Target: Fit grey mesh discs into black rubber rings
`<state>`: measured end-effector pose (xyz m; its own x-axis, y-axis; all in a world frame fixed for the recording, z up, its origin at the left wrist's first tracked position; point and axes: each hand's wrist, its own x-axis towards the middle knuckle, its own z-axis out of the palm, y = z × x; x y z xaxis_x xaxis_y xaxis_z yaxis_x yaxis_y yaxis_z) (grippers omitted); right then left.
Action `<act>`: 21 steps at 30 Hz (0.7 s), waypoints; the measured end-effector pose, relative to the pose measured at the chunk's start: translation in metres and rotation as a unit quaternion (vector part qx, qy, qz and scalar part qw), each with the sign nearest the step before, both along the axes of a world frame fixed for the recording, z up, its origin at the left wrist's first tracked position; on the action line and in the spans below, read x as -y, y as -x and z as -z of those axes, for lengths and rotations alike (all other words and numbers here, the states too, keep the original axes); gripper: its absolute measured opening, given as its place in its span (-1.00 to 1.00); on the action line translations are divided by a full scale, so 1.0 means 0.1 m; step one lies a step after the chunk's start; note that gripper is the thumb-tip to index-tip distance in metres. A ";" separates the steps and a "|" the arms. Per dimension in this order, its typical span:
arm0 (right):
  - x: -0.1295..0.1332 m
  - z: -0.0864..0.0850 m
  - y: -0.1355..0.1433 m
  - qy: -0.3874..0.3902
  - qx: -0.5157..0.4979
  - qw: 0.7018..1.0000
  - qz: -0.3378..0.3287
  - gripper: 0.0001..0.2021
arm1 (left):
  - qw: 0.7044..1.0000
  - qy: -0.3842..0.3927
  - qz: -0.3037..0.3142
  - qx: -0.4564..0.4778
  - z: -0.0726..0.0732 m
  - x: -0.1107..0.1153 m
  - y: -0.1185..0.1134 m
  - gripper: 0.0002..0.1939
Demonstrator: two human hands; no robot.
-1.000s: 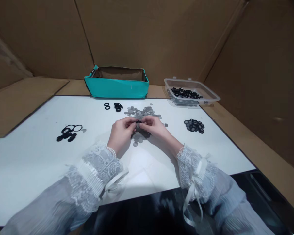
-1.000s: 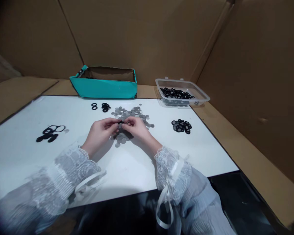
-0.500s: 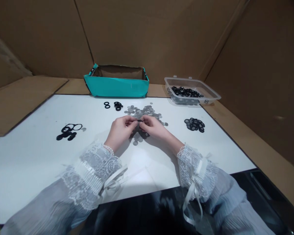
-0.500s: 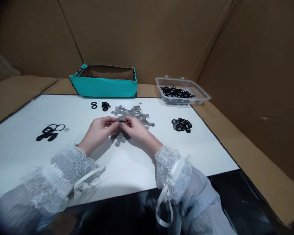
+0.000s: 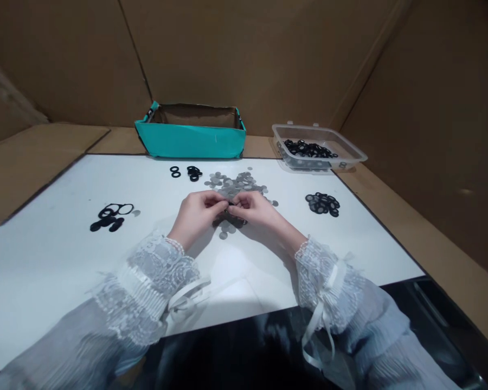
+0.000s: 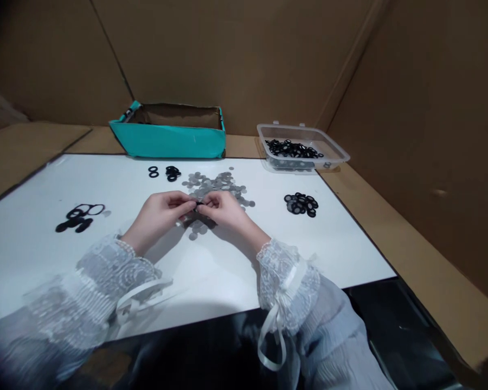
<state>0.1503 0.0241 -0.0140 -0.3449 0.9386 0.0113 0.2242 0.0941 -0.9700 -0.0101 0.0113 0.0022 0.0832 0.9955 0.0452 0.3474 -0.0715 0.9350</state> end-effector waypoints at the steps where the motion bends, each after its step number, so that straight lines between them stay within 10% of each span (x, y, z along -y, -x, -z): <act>1: 0.00 -0.01 0.00 0.002 -0.009 1.000 0.011 -0.85 | 1.000 -0.010 -0.002 -0.009 0.01 -0.01 0.01 -0.85; 11: 0.04 -0.04 0.13 0.039 -0.116 0.987 0.099 -0.85 | 0.995 -0.076 -0.058 -0.035 0.01 0.08 -0.08 -0.78; 21: 0.05 -0.09 0.08 0.066 -0.070 0.995 0.033 -0.83 | 0.992 -0.106 -0.017 -0.060 0.02 0.09 -0.06 -0.72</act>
